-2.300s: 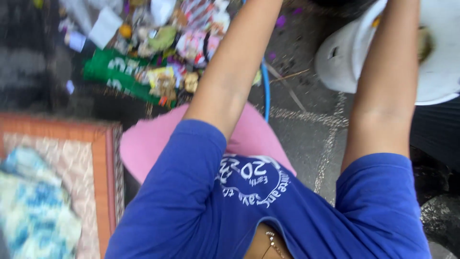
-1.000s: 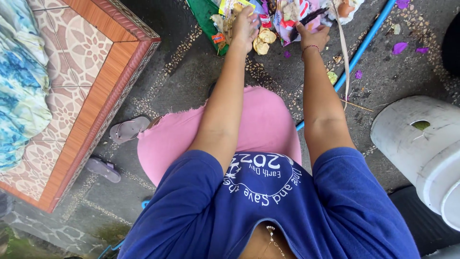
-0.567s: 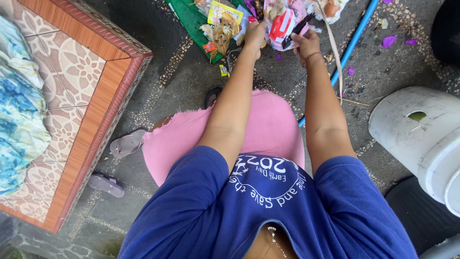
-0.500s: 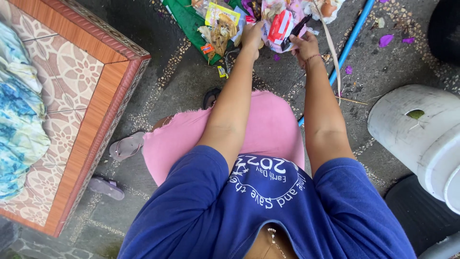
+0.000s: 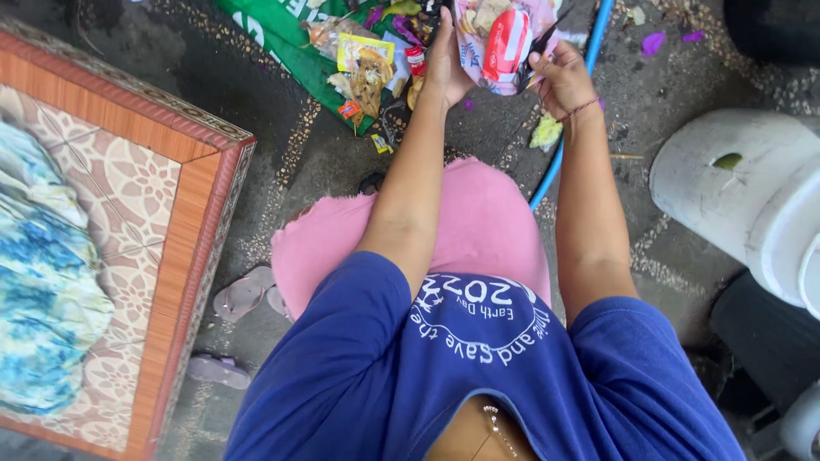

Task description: Sorting through a pile of waste on the ground and separating organic matter into a white bucket.

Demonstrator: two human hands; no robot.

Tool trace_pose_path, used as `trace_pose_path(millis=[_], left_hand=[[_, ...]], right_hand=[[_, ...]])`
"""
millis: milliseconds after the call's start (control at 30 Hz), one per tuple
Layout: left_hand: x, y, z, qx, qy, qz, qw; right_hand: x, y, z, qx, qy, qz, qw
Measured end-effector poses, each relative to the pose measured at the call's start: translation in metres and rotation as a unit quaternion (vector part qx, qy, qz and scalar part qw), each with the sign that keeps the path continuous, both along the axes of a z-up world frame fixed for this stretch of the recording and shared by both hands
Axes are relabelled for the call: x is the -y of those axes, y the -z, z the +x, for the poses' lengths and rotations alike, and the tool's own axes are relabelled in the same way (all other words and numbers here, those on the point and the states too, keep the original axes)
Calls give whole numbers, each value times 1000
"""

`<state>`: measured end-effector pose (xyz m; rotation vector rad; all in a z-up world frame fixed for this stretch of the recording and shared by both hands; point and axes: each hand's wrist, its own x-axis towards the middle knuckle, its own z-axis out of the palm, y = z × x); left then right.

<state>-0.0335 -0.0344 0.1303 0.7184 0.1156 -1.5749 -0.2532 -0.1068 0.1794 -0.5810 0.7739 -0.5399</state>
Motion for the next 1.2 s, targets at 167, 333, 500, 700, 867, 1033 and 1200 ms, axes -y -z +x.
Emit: trace_pose_path(millis=[167,333,500,700,867,1033,1200], left_hand=[[-12,-10,-25,-131,-20,-129,983],[-37,-140,-22,-161,-16,-71,984],[-59,-257,-14,-151,-40,-51,986],[-59,-397,-27,-148,-27,-37,988],[-53,-483,-47,-149,44,-44,987],[-37,-541,-78,-133,158,-13,978],[-13,-573,-145,-84,221,-16,972]], right_hand=[[0,-64,-17,-103,-14,-139,985],[-24,-185,-4,-212,69,-250,942],[-60,-276,-1,-270,153,-364,878],[-83,-445,-4,-361,142,-359,849],[-102,-457,-65,-339,236,-407,815],[-111,-515,-153,-267,350,-149,886],[-108,-473,-278,-238,392,86,884]])
